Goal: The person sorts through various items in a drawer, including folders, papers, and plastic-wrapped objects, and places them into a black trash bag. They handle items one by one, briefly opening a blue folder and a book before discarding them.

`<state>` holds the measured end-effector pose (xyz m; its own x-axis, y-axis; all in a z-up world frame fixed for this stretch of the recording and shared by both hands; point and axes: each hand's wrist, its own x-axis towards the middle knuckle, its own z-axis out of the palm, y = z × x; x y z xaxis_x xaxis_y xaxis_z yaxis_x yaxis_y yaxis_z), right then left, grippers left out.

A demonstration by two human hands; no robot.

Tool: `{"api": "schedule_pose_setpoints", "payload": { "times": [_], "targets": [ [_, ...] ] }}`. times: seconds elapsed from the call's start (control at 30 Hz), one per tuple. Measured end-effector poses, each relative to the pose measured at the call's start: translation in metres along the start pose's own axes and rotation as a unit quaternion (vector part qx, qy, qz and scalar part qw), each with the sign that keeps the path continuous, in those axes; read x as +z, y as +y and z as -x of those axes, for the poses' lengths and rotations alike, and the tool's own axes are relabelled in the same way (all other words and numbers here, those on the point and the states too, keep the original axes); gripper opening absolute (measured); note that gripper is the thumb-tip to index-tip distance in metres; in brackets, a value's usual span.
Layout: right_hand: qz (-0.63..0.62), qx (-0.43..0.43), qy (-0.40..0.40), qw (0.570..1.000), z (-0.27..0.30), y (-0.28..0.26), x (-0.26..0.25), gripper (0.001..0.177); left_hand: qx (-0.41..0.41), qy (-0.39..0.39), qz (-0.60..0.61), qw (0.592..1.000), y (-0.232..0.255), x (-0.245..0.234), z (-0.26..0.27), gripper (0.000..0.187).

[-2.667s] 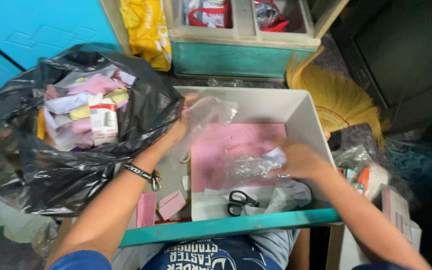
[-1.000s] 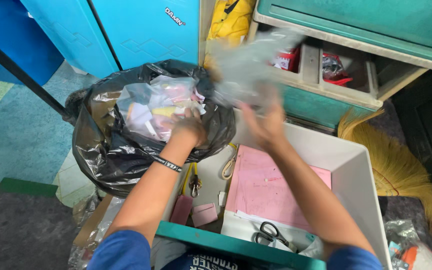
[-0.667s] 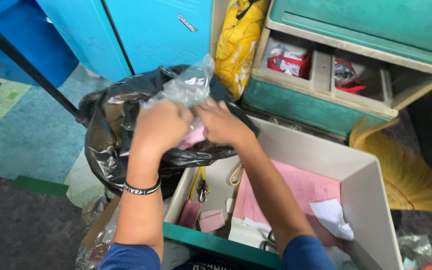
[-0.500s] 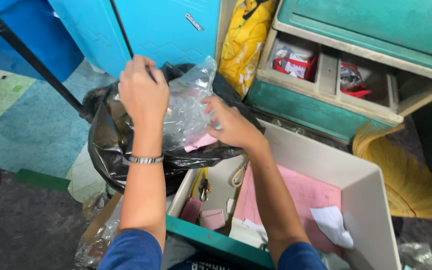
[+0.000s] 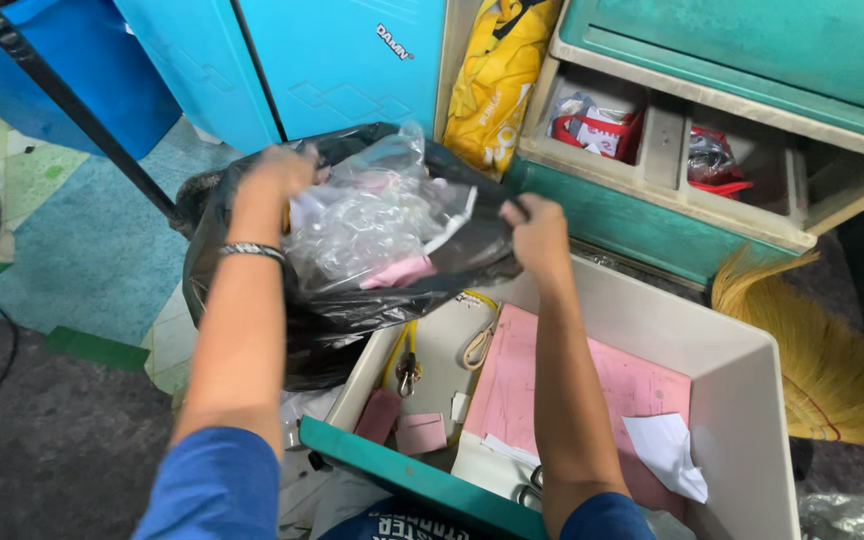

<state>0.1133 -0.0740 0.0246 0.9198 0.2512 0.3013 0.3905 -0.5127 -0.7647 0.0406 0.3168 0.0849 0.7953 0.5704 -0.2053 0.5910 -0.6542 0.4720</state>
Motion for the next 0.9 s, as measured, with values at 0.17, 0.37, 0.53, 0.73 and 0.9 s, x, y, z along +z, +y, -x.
{"api": "schedule_pose_setpoints", "payload": {
  "times": [0.17, 0.37, 0.53, 0.73, 0.9],
  "targets": [
    [-0.346, -0.008, 0.029, 0.938, 0.005, -0.034, -0.003, 0.022, 0.137, 0.271, -0.084, 0.949, -0.021, -0.061, 0.007, 0.045],
    [-0.586, 0.098, 0.023, 0.804, 0.017, -0.068, -0.012, 0.016, 0.277, 0.496, -0.186, 0.802, -0.087, -0.106, 0.009, 0.043],
    [-0.619, 0.109, 0.063, 0.776, 0.015, -0.078, -0.025, 0.016, 0.296, 0.423, -0.1, 0.851, -0.149, -0.192, 0.019, 0.026],
    [-0.665, -0.01, -0.017, 0.747, 0.033, -0.089, -0.025, 0.013, 0.314, 0.457, -0.15, 0.818, -0.216, -0.218, 0.048, 0.03],
    [-0.642, -0.017, -0.039, 0.766, 0.035, -0.107, -0.016, 0.015, 0.185, 0.521, -0.128, 0.824, -0.313, -0.181, 0.053, 0.032]
  ]
}}
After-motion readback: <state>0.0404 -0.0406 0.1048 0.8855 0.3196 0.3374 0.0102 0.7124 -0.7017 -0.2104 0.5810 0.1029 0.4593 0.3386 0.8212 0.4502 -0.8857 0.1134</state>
